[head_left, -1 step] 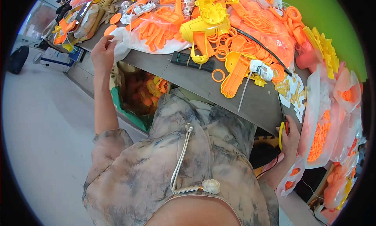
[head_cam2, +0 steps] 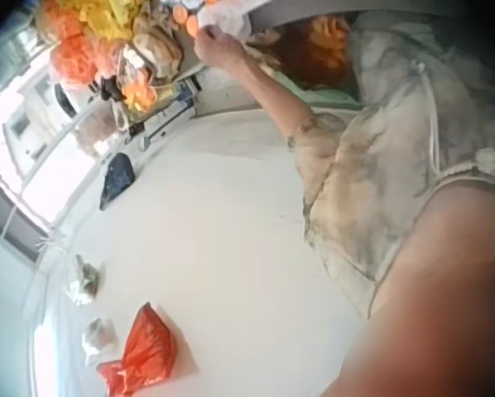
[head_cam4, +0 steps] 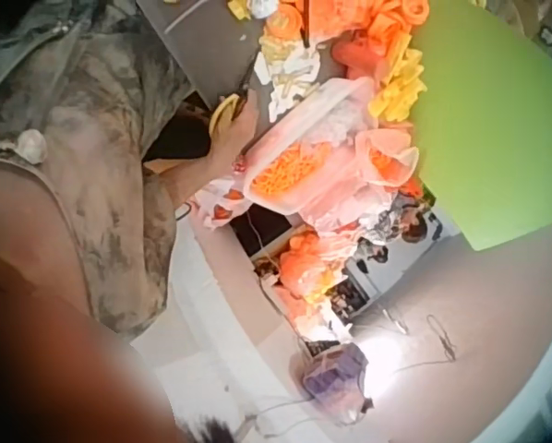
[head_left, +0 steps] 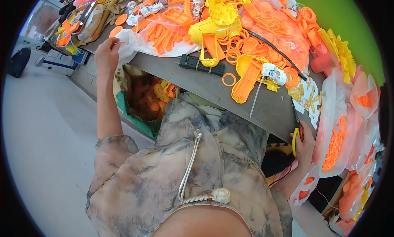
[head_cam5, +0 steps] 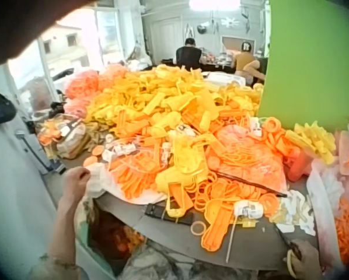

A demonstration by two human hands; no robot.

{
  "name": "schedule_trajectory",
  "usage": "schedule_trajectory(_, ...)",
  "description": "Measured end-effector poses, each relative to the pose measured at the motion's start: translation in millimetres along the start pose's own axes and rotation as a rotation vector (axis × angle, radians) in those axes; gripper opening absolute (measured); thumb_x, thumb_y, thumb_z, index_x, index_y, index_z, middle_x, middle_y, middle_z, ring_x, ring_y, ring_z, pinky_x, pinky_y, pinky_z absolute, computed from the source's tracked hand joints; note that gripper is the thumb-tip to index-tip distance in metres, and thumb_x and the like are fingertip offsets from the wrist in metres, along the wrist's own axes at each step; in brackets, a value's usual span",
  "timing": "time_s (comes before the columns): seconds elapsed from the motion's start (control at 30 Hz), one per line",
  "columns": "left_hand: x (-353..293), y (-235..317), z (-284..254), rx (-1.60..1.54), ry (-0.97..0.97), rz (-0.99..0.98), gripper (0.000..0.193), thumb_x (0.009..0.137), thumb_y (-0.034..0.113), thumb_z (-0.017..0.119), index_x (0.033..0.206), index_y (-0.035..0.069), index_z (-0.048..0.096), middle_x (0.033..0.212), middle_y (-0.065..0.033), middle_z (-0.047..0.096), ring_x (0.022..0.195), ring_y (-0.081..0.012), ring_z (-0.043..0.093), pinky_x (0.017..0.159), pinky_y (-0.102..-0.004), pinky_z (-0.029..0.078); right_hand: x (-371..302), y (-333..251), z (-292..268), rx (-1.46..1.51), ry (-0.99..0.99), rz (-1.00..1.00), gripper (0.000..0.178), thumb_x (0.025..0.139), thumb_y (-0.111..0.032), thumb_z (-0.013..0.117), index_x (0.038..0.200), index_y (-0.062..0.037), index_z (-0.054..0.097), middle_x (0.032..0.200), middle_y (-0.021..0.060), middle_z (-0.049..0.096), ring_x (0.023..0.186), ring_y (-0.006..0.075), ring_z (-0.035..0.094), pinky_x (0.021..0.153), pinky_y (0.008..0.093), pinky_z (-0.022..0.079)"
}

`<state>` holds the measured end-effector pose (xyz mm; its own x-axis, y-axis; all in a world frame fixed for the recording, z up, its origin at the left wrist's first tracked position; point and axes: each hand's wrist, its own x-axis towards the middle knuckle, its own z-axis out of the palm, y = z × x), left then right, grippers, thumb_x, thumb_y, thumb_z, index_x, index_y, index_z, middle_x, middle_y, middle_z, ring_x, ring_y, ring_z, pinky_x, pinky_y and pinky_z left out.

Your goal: Assemble plastic components and apply stickers to create toy bubble guns at a factory workstation.

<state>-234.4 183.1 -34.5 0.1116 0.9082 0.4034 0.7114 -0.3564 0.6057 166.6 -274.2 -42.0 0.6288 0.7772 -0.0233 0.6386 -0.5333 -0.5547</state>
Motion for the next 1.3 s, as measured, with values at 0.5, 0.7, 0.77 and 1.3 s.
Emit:
schedule_trajectory(0.5,-38.4,81.7,26.0,-0.026,-0.033,0.550,0.014,0.075,0.008,0.067,0.089,0.003,0.066,0.094,-0.0101,0.062,0.091,-0.0261,0.057,0.081,-0.0315,0.045,23.1,-93.0,57.3,-0.143,0.225,-0.326,0.027,0.070,-0.017,0.070,0.087,-0.0025,0.055,0.086,0.0136,0.053,0.083,0.0316,0.052,0.073,0.0410,0.040)
schedule_trajectory(0.7,-118.5,206.0,74.3,-0.539,-0.642,1.033,0.027,0.068,0.005,0.069,0.094,0.003,0.064,0.099,-0.0107,0.063,0.095,-0.0303,0.056,0.084,-0.0391,0.043,22.1,-106.7,103.2,-0.157,0.160,-0.328,0.023,0.072,-0.012,0.067,0.087,-0.0032,0.052,0.084,0.0127,0.051,0.078,0.0302,0.050,0.068,0.0427,0.039)
schedule_trajectory(0.77,-134.2,220.4,95.0,-0.579,-0.689,1.076,0.028,0.067,0.005,0.070,0.095,0.003,0.063,0.100,-0.0109,0.063,0.096,-0.0313,0.056,0.086,-0.0408,0.042,24.2,-104.5,98.6,-0.094,0.160,-0.325,0.017,0.077,-0.006,0.063,0.087,-0.0027,0.050,0.084,0.0134,0.051,0.072,0.0299,0.053,0.064,0.0397,0.042)
schedule_trajectory(1.3,-153.9,245.4,159.8,-0.878,-0.802,0.918,0.016,0.071,0.006,0.072,0.084,0.001,0.064,0.068,-0.0082,0.058,0.062,-0.0235,0.054,0.069,-0.0341,0.042,63.1,-89.1,23.7,0.721,-0.074,-0.054,0.014,0.082,0.004,0.057,0.095,-0.0004,0.056,0.077,0.0014,0.056,0.063,0.0065,0.053,0.055,0.0205,0.045)
